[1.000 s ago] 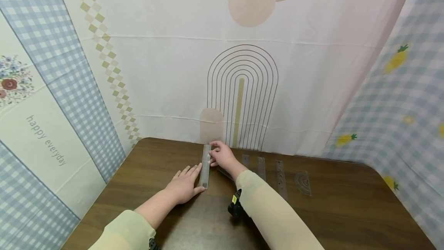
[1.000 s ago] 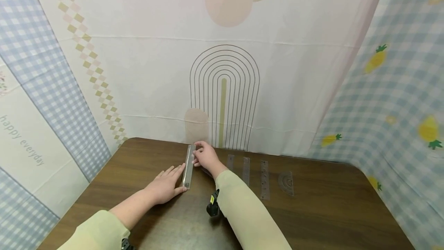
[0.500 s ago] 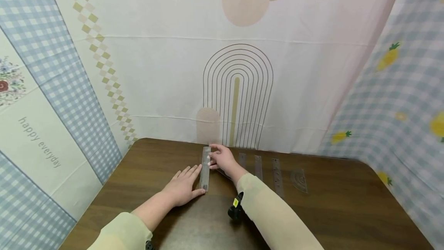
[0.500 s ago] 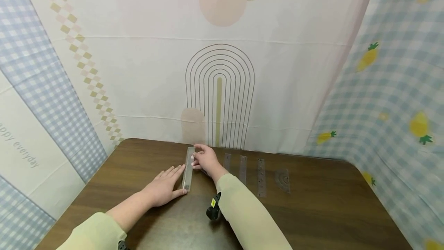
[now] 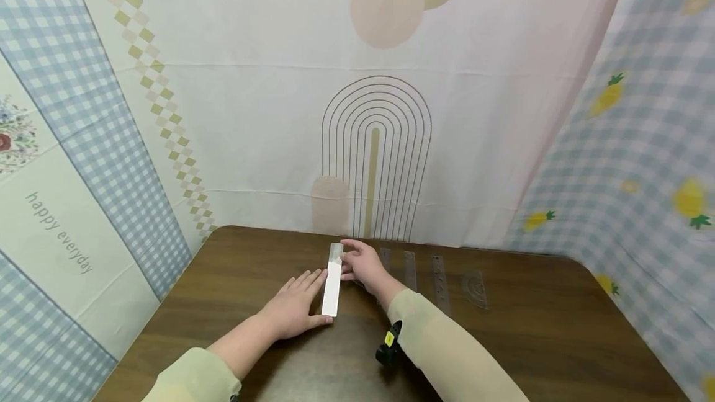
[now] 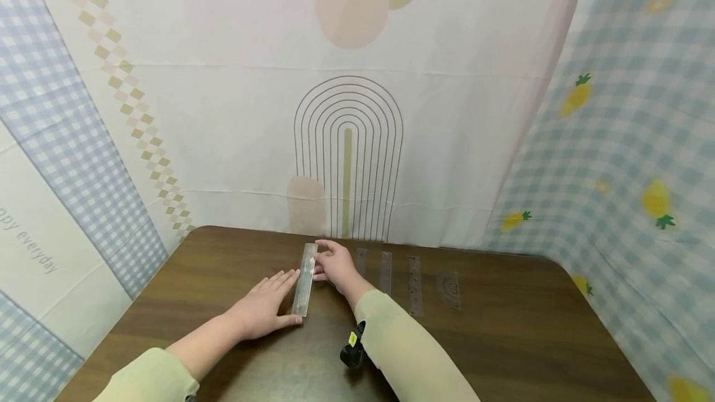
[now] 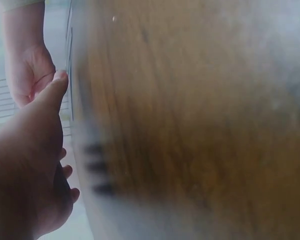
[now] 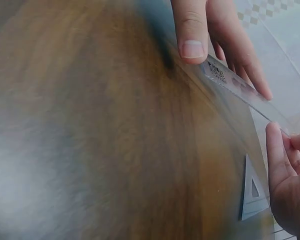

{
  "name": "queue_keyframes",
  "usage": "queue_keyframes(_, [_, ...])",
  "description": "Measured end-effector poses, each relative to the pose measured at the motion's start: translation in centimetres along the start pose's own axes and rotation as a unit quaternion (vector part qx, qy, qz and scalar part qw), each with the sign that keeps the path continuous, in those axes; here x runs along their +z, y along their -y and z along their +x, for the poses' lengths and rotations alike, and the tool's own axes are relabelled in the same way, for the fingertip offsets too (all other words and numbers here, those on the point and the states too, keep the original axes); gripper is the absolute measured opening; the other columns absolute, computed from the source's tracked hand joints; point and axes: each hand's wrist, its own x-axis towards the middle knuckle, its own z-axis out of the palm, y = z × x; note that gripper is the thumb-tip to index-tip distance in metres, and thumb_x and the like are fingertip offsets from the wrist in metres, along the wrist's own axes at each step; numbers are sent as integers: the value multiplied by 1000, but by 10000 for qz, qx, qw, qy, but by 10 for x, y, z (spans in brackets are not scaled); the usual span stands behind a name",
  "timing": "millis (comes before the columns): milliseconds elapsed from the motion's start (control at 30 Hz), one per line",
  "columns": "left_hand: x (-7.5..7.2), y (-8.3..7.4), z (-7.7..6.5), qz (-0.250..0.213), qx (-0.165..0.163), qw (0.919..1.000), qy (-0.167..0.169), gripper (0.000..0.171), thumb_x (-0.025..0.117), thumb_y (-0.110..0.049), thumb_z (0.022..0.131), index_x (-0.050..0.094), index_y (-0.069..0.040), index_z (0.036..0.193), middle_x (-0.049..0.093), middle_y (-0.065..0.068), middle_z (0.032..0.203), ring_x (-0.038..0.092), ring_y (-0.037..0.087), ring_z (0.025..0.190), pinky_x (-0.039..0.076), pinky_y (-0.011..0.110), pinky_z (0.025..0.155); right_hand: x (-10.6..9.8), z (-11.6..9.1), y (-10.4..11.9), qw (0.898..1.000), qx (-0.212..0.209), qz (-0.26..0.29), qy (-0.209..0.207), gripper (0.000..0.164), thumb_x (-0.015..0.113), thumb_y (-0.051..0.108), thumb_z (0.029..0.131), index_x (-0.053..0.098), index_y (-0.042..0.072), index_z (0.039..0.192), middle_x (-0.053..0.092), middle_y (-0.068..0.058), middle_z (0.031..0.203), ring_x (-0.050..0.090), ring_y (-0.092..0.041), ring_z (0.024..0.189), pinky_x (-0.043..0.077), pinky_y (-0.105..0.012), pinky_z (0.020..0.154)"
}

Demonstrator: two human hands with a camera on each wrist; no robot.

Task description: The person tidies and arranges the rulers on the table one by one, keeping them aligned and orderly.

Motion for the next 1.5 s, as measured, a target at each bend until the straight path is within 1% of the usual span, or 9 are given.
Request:
queue_keyframes(167, [-1, -4, -4, -6, 131, 9999, -12, 100, 57, -71, 87, 20, -12, 160, 29, 13, 160, 25, 35, 147, 22, 56, 116, -1, -9, -3, 9999, 12, 135, -69, 43, 58, 6, 99, 53, 5, 141, 64, -15, 104, 65, -18, 69, 60, -37, 66])
queue_keyframes(267, [-1, -5, -6, 66, 183, 9998, 24, 103, 57, -73, 85, 19, -13, 160, 28, 13, 161, 24, 35, 148, 22, 56, 116, -1, -15, -4, 9998, 66, 184, -74, 43, 58, 6, 99, 52, 5, 142, 64, -15, 104, 64, -18, 70, 60, -37, 66])
queue_keyframes(400, [-1, -9, -9, 150, 254, 9995, 55, 107, 54, -77, 83, 17, -14, 161, 25, 12, 162, 22, 34, 148, 21, 55, 117, -2, -25, -4, 9997, 109, 199, -34, 44, 57, 7, 100, 50, 5, 144, 64, -14, 105, 64, -18, 70, 60, -37, 66])
queue_keyframes(667, [-1, -19, -18, 220, 422, 9989, 5, 112, 52, -82, 80, 17, -11, 160, 24, 13, 162, 21, 35, 148, 21, 56, 116, -5, -41, -9, 9996, 133, 224, 92, 45, 57, 8, 100, 50, 6, 145, 66, -14, 105, 65, -17, 71, 60, -35, 66])
queue_keyframes(933, [0, -26, -28, 213, 497, 9985, -50, 113, 51, -83, 79, 17, -12, 160, 25, 13, 162, 22, 35, 148, 21, 55, 116, -6, -54, -11, 9991, 182, 310, 204, 47, 59, 9, 99, 48, 5, 145, 64, -14, 106, 65, -17, 71, 60, -33, 65])
queue_keyframes(1167, [-1, -34, -38, 253, 532, 9983, -5, 114, 49, -85, 78, 20, -10, 160, 25, 13, 162, 22, 36, 148, 22, 55, 116, -6, -67, -11, 9981, 168, 455, 380, 49, 57, 7, 99, 46, 3, 146, 67, -14, 102, 66, -16, 69, 59, -32, 62])
queue_keyframes(1333, [-3, -39, -42, 266, 569, 9980, -42, 115, 50, -85, 78, 23, -8, 159, 26, 14, 161, 24, 37, 147, 23, 56, 116, -6, -72, -13, 9977, 175, 469, 460, 49, 56, 6, 99, 44, 2, 147, 68, -15, 103, 66, -17, 69, 59, -33, 62])
queue_keyframes(1500, [-4, -41, -48, 224, 548, 9982, -11, 115, 49, -86, 77, 24, -8, 158, 27, 15, 161, 24, 38, 147, 24, 57, 115, -6, -76, -16, 9973, 212, 444, 538, 48, 55, 7, 100, 44, 2, 147, 67, -15, 102, 66, -17, 69, 59, -34, 62])
